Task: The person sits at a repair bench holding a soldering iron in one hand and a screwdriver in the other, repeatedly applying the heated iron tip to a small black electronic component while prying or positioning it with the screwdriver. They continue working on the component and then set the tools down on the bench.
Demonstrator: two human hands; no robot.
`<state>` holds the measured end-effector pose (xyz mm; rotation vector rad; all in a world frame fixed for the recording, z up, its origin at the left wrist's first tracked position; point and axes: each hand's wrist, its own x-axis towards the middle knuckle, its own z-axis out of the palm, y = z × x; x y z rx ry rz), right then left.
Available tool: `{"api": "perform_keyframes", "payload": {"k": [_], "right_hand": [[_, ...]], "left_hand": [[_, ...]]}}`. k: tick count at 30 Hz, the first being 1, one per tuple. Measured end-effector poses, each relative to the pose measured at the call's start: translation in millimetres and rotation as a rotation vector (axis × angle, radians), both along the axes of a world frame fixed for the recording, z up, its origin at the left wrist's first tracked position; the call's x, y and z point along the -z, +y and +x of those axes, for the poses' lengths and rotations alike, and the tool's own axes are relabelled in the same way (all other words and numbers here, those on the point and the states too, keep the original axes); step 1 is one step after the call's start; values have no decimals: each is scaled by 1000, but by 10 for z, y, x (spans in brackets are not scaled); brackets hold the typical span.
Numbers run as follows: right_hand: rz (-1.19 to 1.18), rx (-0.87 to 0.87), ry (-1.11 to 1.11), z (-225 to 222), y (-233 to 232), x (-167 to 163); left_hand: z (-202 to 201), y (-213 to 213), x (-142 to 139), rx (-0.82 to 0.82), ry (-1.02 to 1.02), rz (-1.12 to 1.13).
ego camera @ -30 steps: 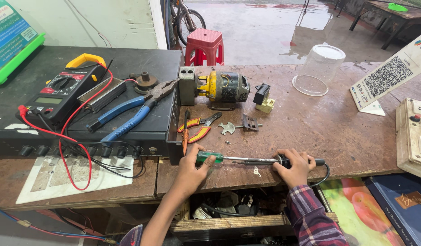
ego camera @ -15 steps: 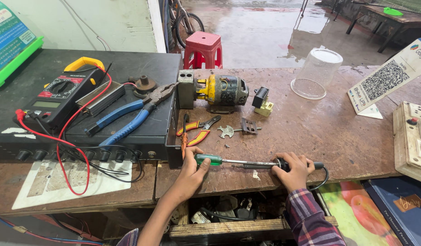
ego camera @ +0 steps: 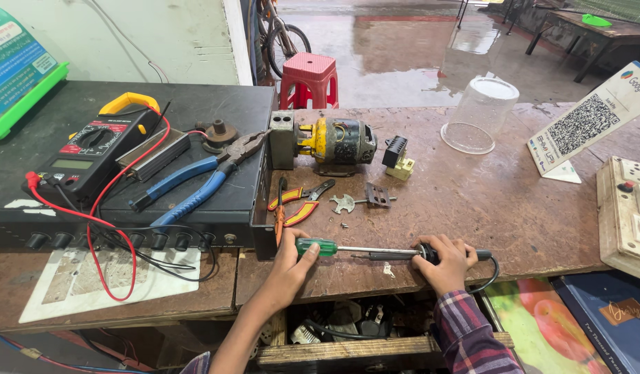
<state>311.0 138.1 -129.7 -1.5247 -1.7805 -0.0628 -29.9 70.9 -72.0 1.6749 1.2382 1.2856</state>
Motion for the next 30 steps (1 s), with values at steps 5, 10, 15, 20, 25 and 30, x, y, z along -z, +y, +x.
{"api": "perform_keyframes", "payload": {"k": [5, 10, 15, 20, 25, 30], "right_hand": [[7, 3, -6, 2, -21, -8], [33, -6, -4, -10, -39, -17], [54, -9, -9, -22, -22, -15], [38, 2, -8, -19, -24, 6], [18, -4, 0, -14, -12, 2], [29, -2, 0, -26, -4, 5]], "left_hand": [[43, -25, -100, -87, 100, -194], [27, -58, -89, -29, 77, 12], [-38, -7, 17, 51, 9, -46], [-1, 13, 42, -34, 97, -114], [6, -26, -12, 12, 52, -308], [13, -14, -36, 58, 0, 5]]}}
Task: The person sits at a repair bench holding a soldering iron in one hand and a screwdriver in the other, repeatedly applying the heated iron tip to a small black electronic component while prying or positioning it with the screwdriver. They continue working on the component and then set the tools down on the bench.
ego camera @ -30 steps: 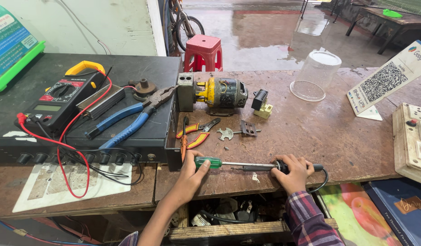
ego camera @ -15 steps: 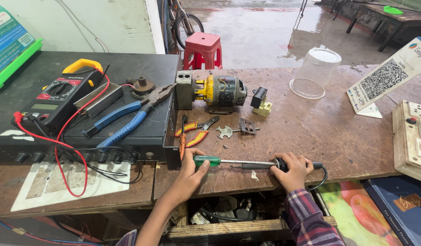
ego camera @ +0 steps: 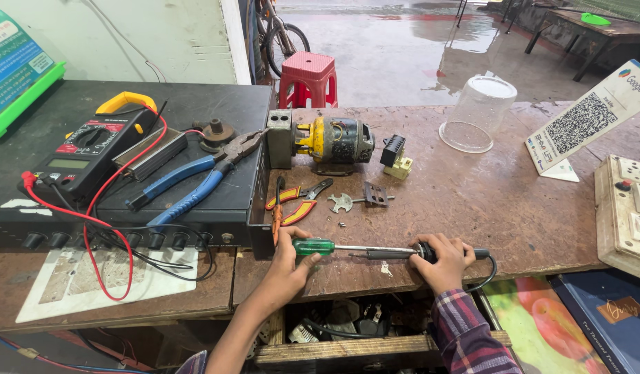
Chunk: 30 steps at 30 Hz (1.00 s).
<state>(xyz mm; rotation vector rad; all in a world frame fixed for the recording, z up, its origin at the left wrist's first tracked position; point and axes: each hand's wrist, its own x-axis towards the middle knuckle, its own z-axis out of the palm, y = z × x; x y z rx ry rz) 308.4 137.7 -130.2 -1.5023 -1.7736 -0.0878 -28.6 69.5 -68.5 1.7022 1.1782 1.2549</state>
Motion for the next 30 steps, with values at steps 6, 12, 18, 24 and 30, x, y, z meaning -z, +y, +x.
{"api": "perform_keyframes", "payload": {"k": [6, 12, 18, 24, 30], "right_hand": [[-9, -5, 8, 2, -9, 1], [0, -4, 3, -7, -4, -12], [-12, 2, 10, -13, -9, -13], [-12, -7, 15, 7, 4, 10], [2, -11, 4, 21, 15, 17]], "left_hand": [[15, -38, -68, -80, 5, -250], [0, -34, -48, -89, 57, -189], [5, 2, 29, -18, -43, -70], [-25, -25, -23, -107, 171, -145], [-3, -40, -64, -77, 156, -90]]}}
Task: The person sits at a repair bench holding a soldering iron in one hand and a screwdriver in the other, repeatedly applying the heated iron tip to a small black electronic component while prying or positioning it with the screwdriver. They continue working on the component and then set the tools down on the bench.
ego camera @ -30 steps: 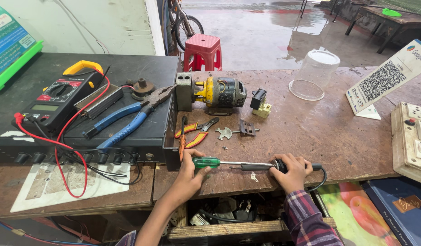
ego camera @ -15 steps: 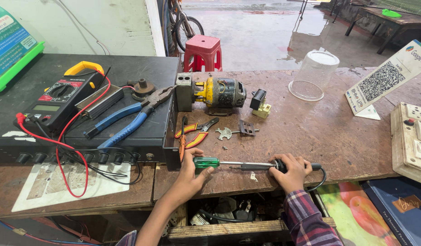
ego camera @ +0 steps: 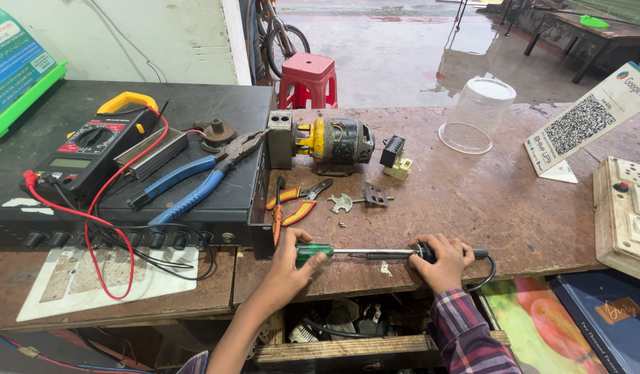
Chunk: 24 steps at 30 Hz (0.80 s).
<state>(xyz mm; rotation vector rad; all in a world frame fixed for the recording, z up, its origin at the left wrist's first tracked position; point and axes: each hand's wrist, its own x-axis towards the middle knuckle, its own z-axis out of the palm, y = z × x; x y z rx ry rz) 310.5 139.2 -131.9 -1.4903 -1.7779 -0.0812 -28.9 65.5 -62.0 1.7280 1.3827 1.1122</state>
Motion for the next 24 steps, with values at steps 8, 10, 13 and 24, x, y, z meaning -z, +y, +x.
{"api": "perform_keyframes", "payload": {"k": [8, 10, 13, 24], "right_hand": [[-28, 10, 34, -19, -22, -29], [-42, 7, 43, -18, -26, -37], [-63, 2, 55, -13, -23, -51], [-67, 10, 56, -12, -10, -43]], "left_hand": [[17, -15, -27, -15, -23, -47], [30, -24, -26, -40, -3, -22], [40, -18, -30, -79, 16, -97], [16, -48, -44, 27, -44, 96]]}}
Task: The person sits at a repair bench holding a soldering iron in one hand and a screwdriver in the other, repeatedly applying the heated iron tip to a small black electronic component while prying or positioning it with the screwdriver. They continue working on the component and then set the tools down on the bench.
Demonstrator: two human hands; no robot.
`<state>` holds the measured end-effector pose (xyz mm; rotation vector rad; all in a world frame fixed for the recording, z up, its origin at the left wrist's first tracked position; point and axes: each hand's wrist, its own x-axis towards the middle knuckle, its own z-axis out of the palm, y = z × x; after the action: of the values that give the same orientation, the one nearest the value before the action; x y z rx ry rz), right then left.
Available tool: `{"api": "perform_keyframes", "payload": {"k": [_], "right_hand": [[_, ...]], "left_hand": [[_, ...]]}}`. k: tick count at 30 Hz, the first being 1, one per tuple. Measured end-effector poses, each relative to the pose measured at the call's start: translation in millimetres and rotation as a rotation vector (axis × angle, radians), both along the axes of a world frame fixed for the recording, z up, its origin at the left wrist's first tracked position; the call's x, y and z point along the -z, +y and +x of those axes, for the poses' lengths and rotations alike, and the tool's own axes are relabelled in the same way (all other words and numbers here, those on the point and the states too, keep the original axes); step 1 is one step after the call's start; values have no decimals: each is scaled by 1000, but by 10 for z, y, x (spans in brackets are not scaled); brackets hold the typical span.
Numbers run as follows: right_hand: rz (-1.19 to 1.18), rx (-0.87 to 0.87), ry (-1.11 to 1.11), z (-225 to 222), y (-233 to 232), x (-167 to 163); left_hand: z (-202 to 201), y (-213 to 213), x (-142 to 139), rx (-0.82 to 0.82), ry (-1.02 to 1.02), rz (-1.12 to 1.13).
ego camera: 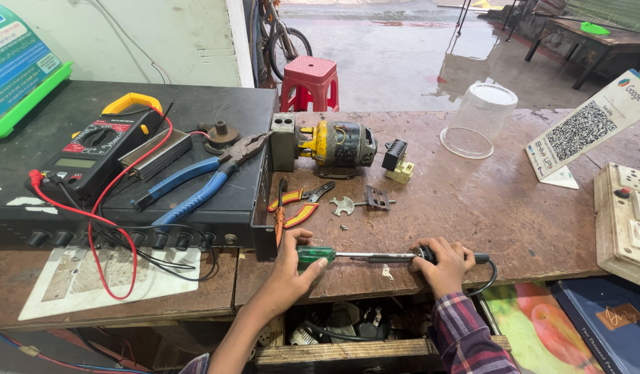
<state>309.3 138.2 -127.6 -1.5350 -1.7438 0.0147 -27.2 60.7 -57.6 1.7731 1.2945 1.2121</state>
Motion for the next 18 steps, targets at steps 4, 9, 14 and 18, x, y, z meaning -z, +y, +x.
{"api": "perform_keyframes", "payload": {"k": [4, 9, 14, 18], "right_hand": [[-1, -2, -5, 12, 6, 17], [14, -3, -7, 14, 21, 33], [25, 4, 4, -11, 13, 28], [15, 12, 6, -29, -9, 19]], "left_hand": [[14, -44, -31, -45, 45, -185], [21, -44, -27, -23, -18, -149], [-6, -15, 31, 70, -121, -95], [1, -35, 64, 94, -153, -26]]}}
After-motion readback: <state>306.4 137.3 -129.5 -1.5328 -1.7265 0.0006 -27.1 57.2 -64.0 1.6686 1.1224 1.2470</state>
